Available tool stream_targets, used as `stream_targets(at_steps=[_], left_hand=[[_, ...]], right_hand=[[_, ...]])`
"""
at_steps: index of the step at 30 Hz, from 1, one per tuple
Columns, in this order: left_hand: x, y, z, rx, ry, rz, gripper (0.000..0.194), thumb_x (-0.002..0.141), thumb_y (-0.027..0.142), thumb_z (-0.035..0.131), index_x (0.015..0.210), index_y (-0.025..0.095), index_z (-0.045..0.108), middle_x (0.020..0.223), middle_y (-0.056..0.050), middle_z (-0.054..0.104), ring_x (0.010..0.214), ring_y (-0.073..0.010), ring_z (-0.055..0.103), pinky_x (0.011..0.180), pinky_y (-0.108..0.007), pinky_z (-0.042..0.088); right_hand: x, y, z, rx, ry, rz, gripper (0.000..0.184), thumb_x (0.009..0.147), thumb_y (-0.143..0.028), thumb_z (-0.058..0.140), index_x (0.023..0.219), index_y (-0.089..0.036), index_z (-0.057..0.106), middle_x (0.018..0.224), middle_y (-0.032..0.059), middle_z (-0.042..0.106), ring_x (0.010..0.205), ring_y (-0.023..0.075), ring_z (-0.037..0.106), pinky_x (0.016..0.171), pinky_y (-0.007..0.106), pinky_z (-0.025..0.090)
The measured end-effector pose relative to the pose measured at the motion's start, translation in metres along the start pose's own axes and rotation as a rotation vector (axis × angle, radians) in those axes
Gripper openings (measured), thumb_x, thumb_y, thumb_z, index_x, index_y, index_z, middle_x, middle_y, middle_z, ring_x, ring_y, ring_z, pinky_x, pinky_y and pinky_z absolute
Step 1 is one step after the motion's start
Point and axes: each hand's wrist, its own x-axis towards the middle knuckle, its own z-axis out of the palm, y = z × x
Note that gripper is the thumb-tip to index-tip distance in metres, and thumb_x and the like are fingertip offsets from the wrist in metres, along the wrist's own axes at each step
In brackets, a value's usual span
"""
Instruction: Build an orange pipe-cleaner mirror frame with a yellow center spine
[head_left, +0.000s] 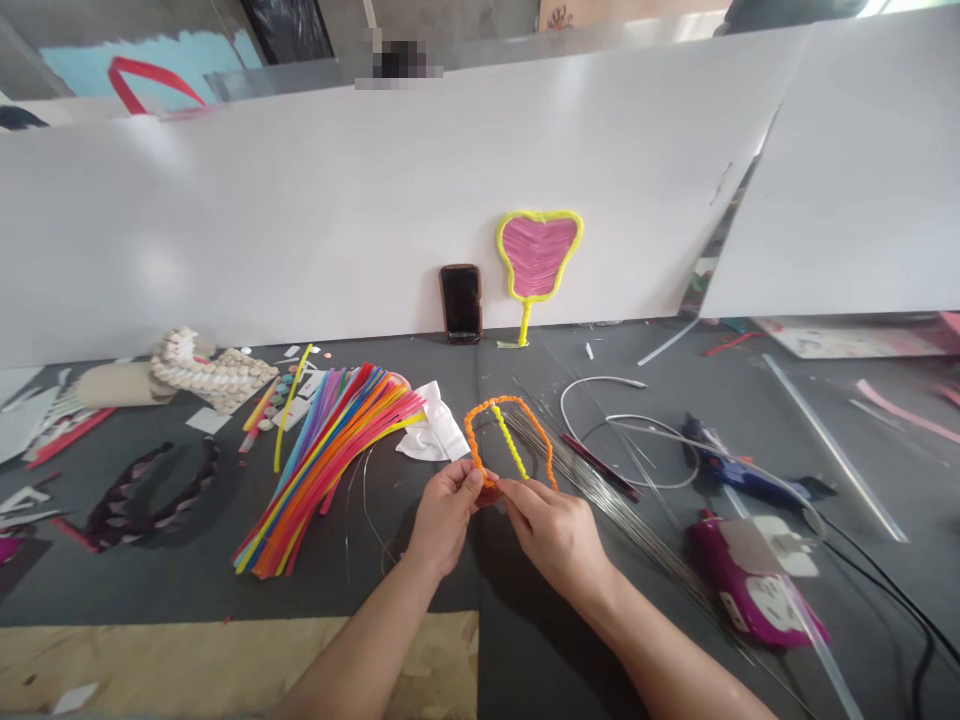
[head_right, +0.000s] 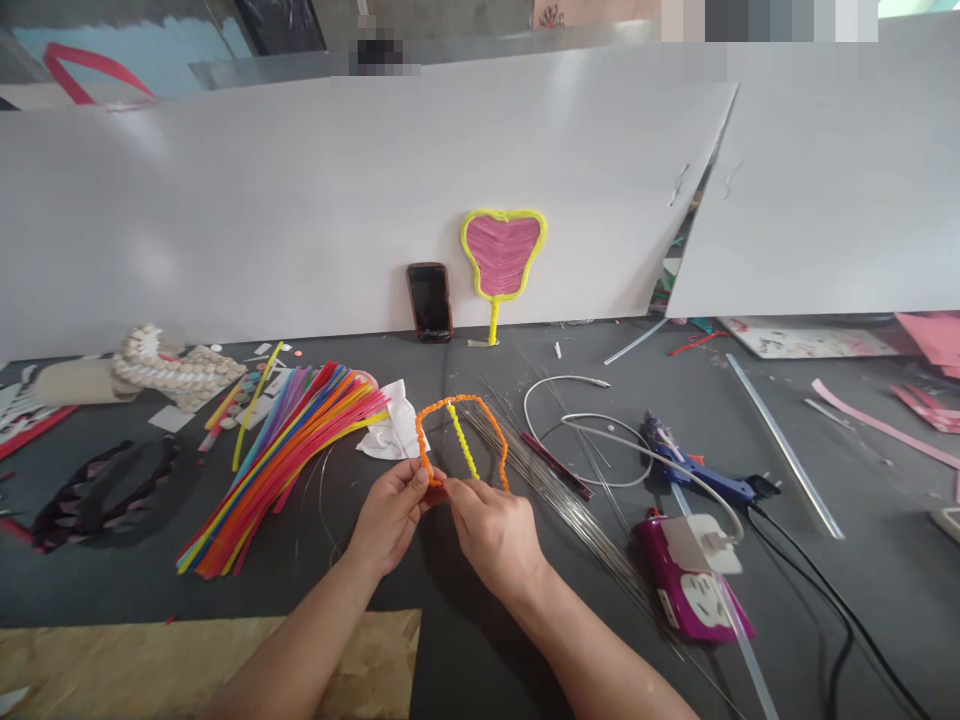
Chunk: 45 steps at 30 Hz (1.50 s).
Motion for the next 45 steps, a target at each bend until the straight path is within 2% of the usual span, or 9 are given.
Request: stream_targets(at_steps=[12,21,24,26,28,31,34,37,45], left_hand=[[0.002,-0.002,-0.002,0.007,0.005,0.011,0.023,0.071,0.035,0.072,0.071,0.014,0.063,0.069,0.000,0.062,0.067,-0.0113,0.057,0.070,-0.025,0.046],[0.003,-0.001,-0.007,-0.022,0.000,0.012,0.019,0.073,0.032,0.071,0.073,0.015,0.062,0.075,0.000,0.061,0.068,-0.0091,0.054,0.070,-0.022,0.043],[0.004,0.001,-0.010,-0.056,0.043,0.026,0.022,0.072,0.034,0.072,0.072,0.015,0.061,0.074,0.000,0.060,0.067,-0.0090,0.054,0.068,-0.022,0.044],[0.005,0.004,-0.012,-0.094,0.063,0.040,0.023,0.071,0.034,0.073,0.073,0.015,0.061,0.074,0.001,0.059,0.068,-0.0096,0.054,0.068,-0.023,0.045],[0.005,0.009,-0.014,-0.134,0.063,0.055,0.022,0.070,0.033,0.074,0.073,0.016,0.060,0.075,0.001,0.058,0.069,-0.0100,0.054,0.068,-0.024,0.045],[0.004,0.015,-0.015,-0.169,0.048,0.078,0.021,0.071,0.031,0.074,0.073,0.016,0.060,0.075,0.001,0.056,0.069,-0.0098,0.053,0.069,-0.024,0.046],[0.003,0.018,-0.016,-0.176,0.020,0.088,0.019,0.072,0.029,0.073,0.073,0.015,0.060,0.074,0.001,0.056,0.069,-0.0096,0.053,0.069,-0.023,0.046],[0.003,0.018,-0.015,-0.169,-0.013,0.086,0.018,0.072,0.028,0.073,0.072,0.015,0.060,0.073,0.001,0.055,0.068,-0.0092,0.052,0.066,-0.021,0.046],[0.005,0.015,-0.018,-0.134,-0.056,0.111,0.017,0.076,0.029,0.069,0.072,0.015,0.060,0.070,0.001,0.054,0.065,-0.0090,0.048,0.063,-0.020,0.042]], right_hand=[[0.001,0.001,0.006,-0.071,0.154,-0.141,0.026,0.093,-0.019,0.041,0.096,-0.018,0.067,0.067,0.0024,0.068,0.054,0.0099,0.062,0.047,0.020,0.035],[0.003,0.001,-0.004,0.120,0.135,-0.078,0.018,0.092,-0.022,0.046,0.098,-0.020,0.063,0.086,0.0054,0.071,0.072,0.0140,0.066,0.062,0.021,0.046],[0.007,0.008,-0.017,0.306,0.239,0.086,0.013,0.090,-0.027,0.050,0.092,-0.021,0.061,0.081,0.0040,0.067,0.068,0.0137,0.061,0.062,0.023,0.046],[0.011,0.015,-0.023,0.502,0.370,0.323,0.013,0.088,-0.033,0.052,0.088,-0.021,0.058,0.069,-0.0002,0.059,0.056,0.0115,0.053,0.052,0.023,0.043],[0.016,0.020,-0.026,0.789,0.422,0.525,0.019,0.085,-0.041,0.056,0.089,-0.022,0.054,0.066,-0.0027,0.054,0.052,0.0102,0.047,0.046,0.021,0.038],[0.021,0.024,-0.022,1.214,0.292,0.696,0.033,0.076,-0.049,0.064,0.093,-0.022,0.056,0.081,0.0002,0.060,0.053,0.0084,0.047,0.042,0.019,0.032],[0.021,0.022,-0.016,1.436,0.092,0.758,0.038,0.072,-0.050,0.068,0.093,-0.019,0.062,0.088,0.0033,0.064,0.053,0.0069,0.045,0.043,0.019,0.032],[0.020,0.020,-0.013,1.507,0.028,0.780,0.036,0.071,-0.048,0.071,0.091,-0.018,0.065,0.080,0.0023,0.065,0.051,0.0060,0.043,0.043,0.018,0.032],[0.021,0.021,-0.013,1.569,0.033,0.734,0.029,0.069,-0.040,0.075,0.082,-0.018,0.061,0.072,-0.0009,0.062,0.047,0.0031,0.037,0.039,0.014,0.027]])
